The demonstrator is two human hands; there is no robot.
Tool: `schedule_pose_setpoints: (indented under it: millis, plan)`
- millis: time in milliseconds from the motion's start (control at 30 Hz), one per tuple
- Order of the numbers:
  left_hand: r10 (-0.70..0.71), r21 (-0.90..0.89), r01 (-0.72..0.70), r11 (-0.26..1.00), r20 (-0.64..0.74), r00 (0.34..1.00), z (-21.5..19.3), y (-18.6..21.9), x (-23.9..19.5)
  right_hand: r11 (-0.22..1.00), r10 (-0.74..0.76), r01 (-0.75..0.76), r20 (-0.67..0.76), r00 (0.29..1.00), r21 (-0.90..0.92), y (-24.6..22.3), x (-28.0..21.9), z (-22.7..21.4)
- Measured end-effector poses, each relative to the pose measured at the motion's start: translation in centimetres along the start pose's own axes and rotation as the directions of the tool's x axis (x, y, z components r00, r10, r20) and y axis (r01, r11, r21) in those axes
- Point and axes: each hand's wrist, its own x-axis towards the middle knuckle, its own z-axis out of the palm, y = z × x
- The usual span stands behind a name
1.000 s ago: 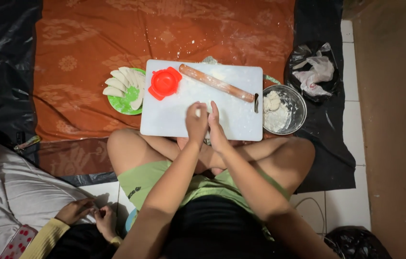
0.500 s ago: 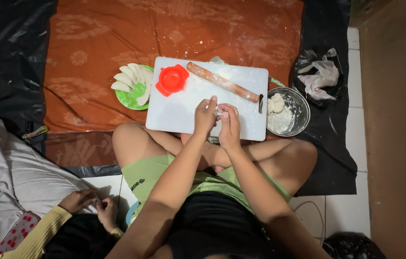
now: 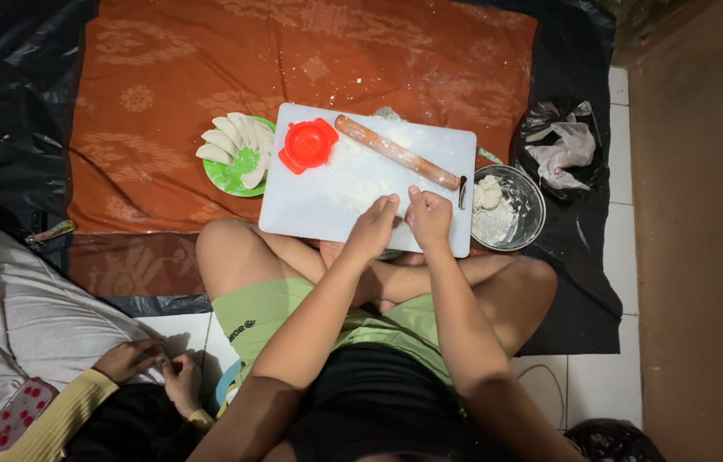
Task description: The person is taking small pieces of dough from a bowl, rolling them between their palms, and then pressing them into a red plastic mold on a white cutting board to create uniform shapes.
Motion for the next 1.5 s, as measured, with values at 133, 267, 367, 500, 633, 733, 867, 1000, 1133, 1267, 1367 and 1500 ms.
schedule_pose_setpoints:
  millis: [133,267,367,500,633,733,867,1000,1133,1267,1367,1500]
  plan:
    - [0.123,-0.04,-0.132,0.99,-0.172,0.977,0.5,-0.6,0.1,0.803,0.362,-0.336,0.046,0.931,0.493,-1.7,0.7,0.6]
    - [0.341,-0.035,-0.344,0.938,-0.085,0.936,1.3,-0.8,1.6,0.737,0.446,-0.418,0.083,0.891,0.531,-4.3,-1.3,2.0]
    - [0.356,0.086,-0.346,0.934,-0.296,0.886,1.3,-0.9,3.2,0.748,0.354,-0.415,0.217,0.91,0.518,-4.5,-3.8,0.4]
    - [0.243,0.06,-0.246,0.967,-0.495,0.834,-0.2,-1.3,4.8,0.762,0.182,-0.405,0.432,0.883,0.506,-4.5,-3.6,-1.6]
    - [0.203,-0.217,-0.335,0.917,-0.467,0.86,-2.4,1.1,6.8,0.922,-0.075,-0.045,0.291,0.954,0.386,-7.0,-0.8,-2.7]
    - [0.28,-0.256,-0.427,0.867,-0.46,0.843,-2.8,2.0,10.0,0.94,-0.275,0.235,0.142,0.951,0.249,-10.0,0.8,-1.2]
    - [0.369,-0.187,-0.458,0.869,-0.372,0.852,-2.3,4.4,10.1,0.864,-0.503,0.499,0.082,0.86,0.071,-12.1,1.1,1.0]
    - [0.159,-0.152,-0.204,0.967,-0.262,0.952,-2.6,7.9,3.2,0.847,-0.53,0.53,0.094,0.842,0.031,-9.5,0.6,2.6]
    - [-0.047,-0.515,0.038,0.857,-0.005,0.999,-1.2,6.2,2.6,0.856,-0.508,0.502,-0.017,0.861,-0.12,-4.8,0.7,2.0]
    - [-0.058,-0.055,0.068,0.996,0.173,0.983,-0.5,-1.3,7.8,0.941,-0.338,0.336,-0.102,0.936,-0.042,-1.4,0.6,0.5]
    - [-0.018,0.229,-0.012,0.973,0.132,0.991,-2.1,0.8,5.5,0.964,0.017,0.013,-0.11,0.994,0.267,0.3,1.6,0.2]
    - [0.015,0.235,-0.024,0.972,0.039,0.999,-2.3,4.1,2.0,0.781,0.302,-0.231,-0.027,0.953,0.581,-4.1,1.1,0.1]
